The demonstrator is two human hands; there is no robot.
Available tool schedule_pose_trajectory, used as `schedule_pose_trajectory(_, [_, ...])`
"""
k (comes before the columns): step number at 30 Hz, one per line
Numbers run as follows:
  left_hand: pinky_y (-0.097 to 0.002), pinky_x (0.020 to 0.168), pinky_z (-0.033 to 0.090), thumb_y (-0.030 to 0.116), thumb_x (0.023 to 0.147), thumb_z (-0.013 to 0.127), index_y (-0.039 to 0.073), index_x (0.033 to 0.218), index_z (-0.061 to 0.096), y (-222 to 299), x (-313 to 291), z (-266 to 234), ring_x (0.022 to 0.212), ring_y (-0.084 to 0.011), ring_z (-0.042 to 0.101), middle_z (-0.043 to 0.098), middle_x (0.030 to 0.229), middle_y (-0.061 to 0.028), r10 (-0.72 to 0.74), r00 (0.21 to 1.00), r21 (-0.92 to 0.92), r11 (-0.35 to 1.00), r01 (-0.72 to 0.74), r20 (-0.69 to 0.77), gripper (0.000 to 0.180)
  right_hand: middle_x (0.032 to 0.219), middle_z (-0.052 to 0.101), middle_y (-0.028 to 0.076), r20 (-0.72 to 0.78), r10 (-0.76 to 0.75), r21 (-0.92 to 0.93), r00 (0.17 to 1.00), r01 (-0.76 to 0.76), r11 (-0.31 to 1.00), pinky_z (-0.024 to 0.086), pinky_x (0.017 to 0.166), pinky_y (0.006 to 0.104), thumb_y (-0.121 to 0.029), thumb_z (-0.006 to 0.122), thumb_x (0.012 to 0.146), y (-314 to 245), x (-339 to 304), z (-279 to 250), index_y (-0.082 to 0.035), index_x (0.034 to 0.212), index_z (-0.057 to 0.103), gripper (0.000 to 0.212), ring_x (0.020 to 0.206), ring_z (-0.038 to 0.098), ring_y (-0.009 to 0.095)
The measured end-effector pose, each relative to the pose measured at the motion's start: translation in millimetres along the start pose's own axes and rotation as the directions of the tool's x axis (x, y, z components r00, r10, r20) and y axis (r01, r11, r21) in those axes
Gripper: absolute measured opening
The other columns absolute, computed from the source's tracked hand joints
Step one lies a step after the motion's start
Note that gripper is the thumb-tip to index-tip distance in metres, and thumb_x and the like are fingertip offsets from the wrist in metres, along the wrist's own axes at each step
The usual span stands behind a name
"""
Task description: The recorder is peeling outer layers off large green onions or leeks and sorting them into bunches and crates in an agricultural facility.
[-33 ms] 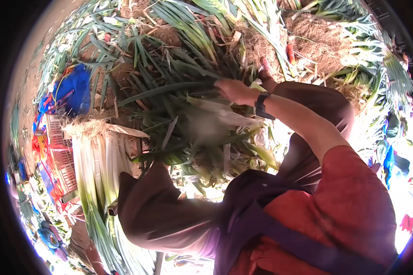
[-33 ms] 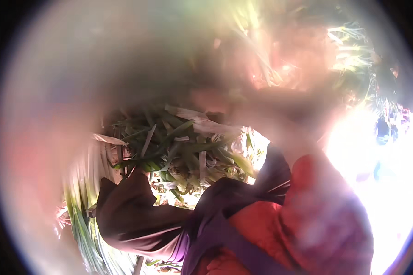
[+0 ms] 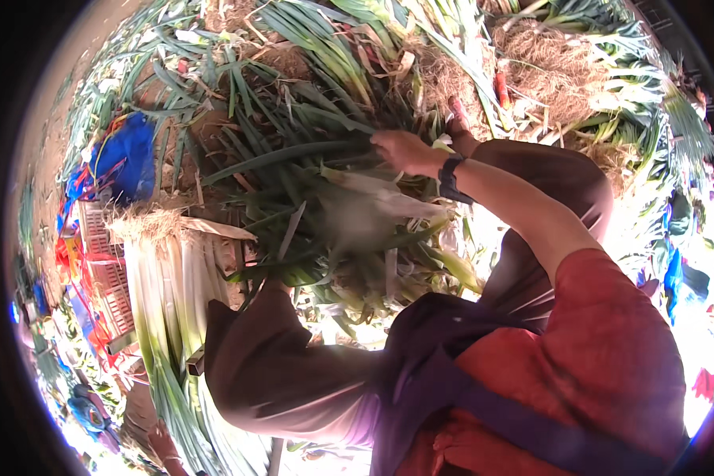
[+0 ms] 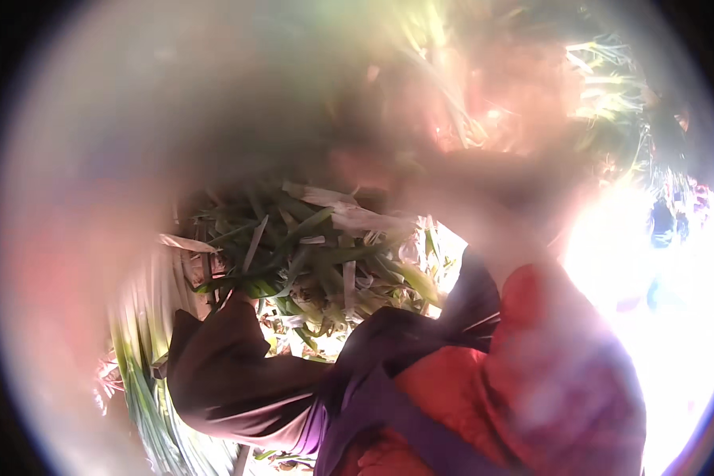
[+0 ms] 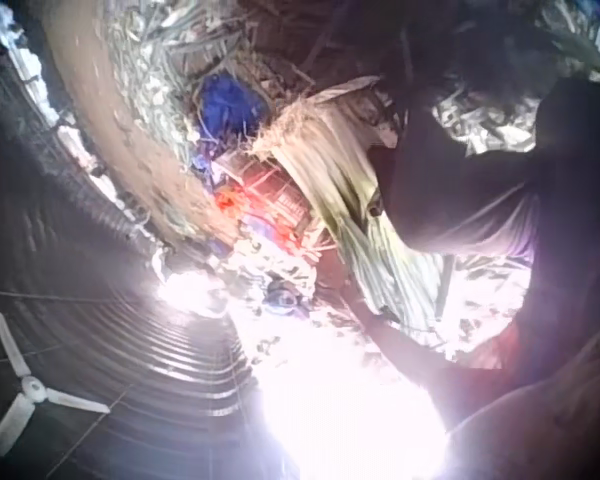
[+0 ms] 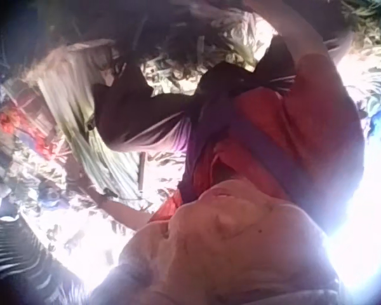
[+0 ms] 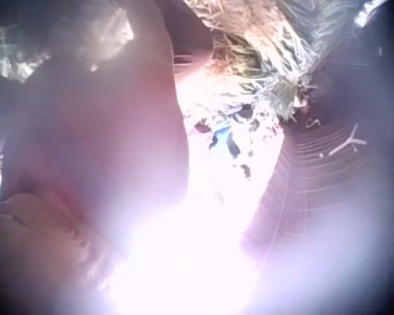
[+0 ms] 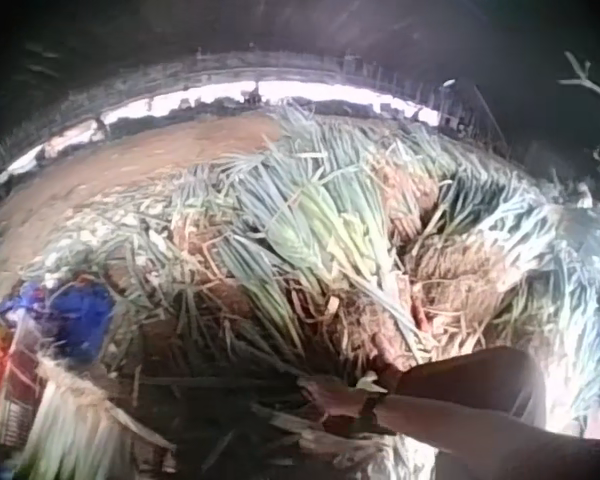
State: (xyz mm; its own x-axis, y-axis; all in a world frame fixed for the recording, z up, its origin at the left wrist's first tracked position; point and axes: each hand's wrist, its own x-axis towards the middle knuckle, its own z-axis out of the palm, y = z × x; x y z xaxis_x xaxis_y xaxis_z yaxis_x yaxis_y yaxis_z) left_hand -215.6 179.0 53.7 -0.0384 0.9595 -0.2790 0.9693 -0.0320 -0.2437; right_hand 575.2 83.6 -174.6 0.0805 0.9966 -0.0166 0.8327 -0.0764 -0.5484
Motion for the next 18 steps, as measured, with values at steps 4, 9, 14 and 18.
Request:
schedule_pose_trajectory(4, [-0.0353,0.094,0.044,0.023,0.097,0.046,-0.005,0.12,0.055,142.9,-30.2,-71.4,0.108,-0.0249,0.057,0.056,0.121,-0.0194,0.05,0.975,-0.435,0.889,-0.143,-0.217,0.037,0.067,0.06,0.009,-0.095,0.334,0.555,0.938,-0.228,0.8,0.047,0.058,0.0362,-0.016,0.056,0.089,49.4,25.7,14.3,0.002,0.09,0.061,0.019,0.063,0.061,0.02])
schedule_pose_trajectory(9, [-0.0389,0.092,0.046,0.036,0.092,0.055,-0.004,0.118,0.056,418.1,-65.5,-137.9,0.108,-0.027,0.057,0.057,0.119,-0.0198,0.434,0.827,-0.924,-0.037,-0.381,-0.358,0.049,0.07,0.061,0.013,-0.316,0.371,0.303,0.873,-0.278,0.911,0.047,0.061,0.0368,-0.017,0.056,0.088,129.4,58.4,63.3,0.001,0.09,0.062,0.019,0.066,0.062,0.024])
schedule_pose_trajectory(14, [-0.038,0.088,0.049,0.03,0.09,0.058,-0.007,0.114,0.056,491.2,-53.6,-115.2,0.1,-0.0294,0.062,0.062,0.107,-0.0201,0.522,0.845,-0.993,-0.068,-0.098,-0.119,0.044,0.089,0.062,0.024,-0.274,0.461,0.328,0.844,-0.368,0.87,0.045,0.075,0.0451,-0.017,0.054,0.087,97.1,84.9,42.4,0.0,0.095,0.062,0.02,0.088,0.06,0.04])
schedule_pose_trajectory(18, [-0.0359,0.083,0.051,0.021,0.091,0.054,-0.009,0.108,0.057,485.9,-35.9,-118.7,0.092,-0.0272,0.064,0.064,0.099,-0.0199,0.516,0.855,-0.998,-0.005,0.062,0.051,0.034,0.091,0.063,0.023,-0.33,0.545,0.329,0.771,-0.447,0.832,0.046,0.077,0.0438,-0.02,0.055,0.087,125.5,113.1,52.4,0.0,0.102,0.061,0.026,0.09,0.06,0.039])
